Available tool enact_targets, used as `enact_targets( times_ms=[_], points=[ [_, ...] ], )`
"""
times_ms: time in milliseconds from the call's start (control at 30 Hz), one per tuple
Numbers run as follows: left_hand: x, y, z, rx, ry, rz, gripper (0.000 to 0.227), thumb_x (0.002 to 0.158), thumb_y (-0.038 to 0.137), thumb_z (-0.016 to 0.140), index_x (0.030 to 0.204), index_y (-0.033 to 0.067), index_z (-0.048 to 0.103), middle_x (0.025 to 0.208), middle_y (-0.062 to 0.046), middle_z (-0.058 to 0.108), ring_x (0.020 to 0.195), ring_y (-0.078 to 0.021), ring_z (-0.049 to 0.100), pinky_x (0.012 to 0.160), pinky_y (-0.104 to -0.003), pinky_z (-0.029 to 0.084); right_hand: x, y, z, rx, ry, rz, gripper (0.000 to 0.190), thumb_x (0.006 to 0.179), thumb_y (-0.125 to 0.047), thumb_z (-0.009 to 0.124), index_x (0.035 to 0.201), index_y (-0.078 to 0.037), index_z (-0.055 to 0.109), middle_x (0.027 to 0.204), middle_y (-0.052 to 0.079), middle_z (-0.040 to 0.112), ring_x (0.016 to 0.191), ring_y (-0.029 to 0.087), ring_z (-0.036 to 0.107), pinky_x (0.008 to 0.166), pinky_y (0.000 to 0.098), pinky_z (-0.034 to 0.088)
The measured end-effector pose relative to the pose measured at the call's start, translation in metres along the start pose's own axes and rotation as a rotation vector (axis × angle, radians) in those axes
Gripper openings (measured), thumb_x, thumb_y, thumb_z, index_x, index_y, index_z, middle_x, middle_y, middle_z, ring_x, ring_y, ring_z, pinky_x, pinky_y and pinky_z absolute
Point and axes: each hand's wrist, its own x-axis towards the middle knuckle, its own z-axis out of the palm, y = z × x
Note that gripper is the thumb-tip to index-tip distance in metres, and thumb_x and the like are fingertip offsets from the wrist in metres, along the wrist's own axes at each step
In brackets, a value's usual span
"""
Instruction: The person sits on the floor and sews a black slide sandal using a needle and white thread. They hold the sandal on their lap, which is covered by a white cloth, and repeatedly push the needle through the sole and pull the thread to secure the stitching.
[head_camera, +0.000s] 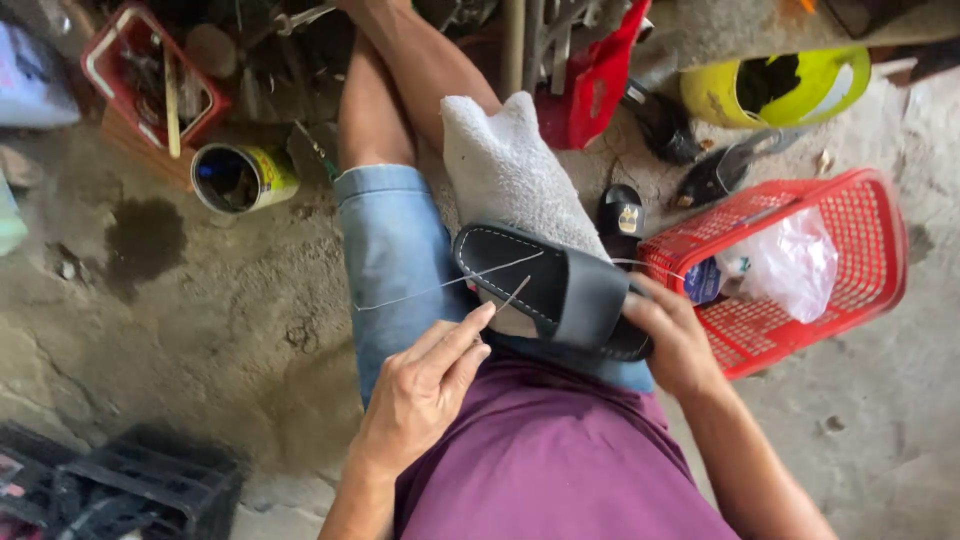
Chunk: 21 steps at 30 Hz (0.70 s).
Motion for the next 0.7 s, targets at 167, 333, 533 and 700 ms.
enact_targets(
  times_ms=[167,333,533,700],
  points=[
    [0.018,0.002,0.015,0.16,0.009,0.047,0.038,0.102,0.009,0.064,0.14,0.0148,0.062,0.085,0.0,0.059,0.06,-0.0201,0.058,0.052,-0.038,0.049,0.012,0.003,-0.007,0.266,-0.06,-0.004,0.03,0.098,-0.018,0.063,0.118,0.004,0.067,0.094,0.007,0.072,0.081,0.016,0.069,0.07,0.026,0.056],
    [0.035,-0.003,0.028,0.224,-0.024,0.046,0.038,0.103,0.011,0.063,0.141,0.0154,0.062,0.08,-0.001,0.051,0.055,-0.0215,0.056,0.045,-0.037,0.046,0.013,0.006,-0.004,0.302,-0.029,0.017,0.033,0.098,-0.018,0.064,0.122,0.004,0.069,0.098,0.007,0.073,0.085,0.015,0.07,0.074,0.0256,0.057],
    [0.049,-0.001,0.031,0.182,-0.021,0.001,0.033,0.103,0.021,0.058,0.133,0.0197,0.072,0.078,-0.005,0.066,0.056,-0.0296,0.068,0.044,-0.038,0.052,0.013,0.016,0.001,0.252,0.039,-0.105,0.033,0.098,-0.012,0.059,0.124,0.003,0.07,0.096,0.016,0.075,0.088,0.015,0.07,0.086,0.0377,0.06],
    [0.05,-0.003,0.032,0.155,-0.036,-0.015,0.034,0.103,0.019,0.058,0.133,0.0195,0.072,0.076,-0.006,0.064,0.059,-0.0299,0.069,0.046,-0.036,0.053,0.014,0.02,-0.001,0.241,0.052,-0.109,0.034,0.097,-0.012,0.06,0.126,0.003,0.07,0.096,0.016,0.075,0.09,0.015,0.07,0.088,0.0373,0.06]
  ],
)
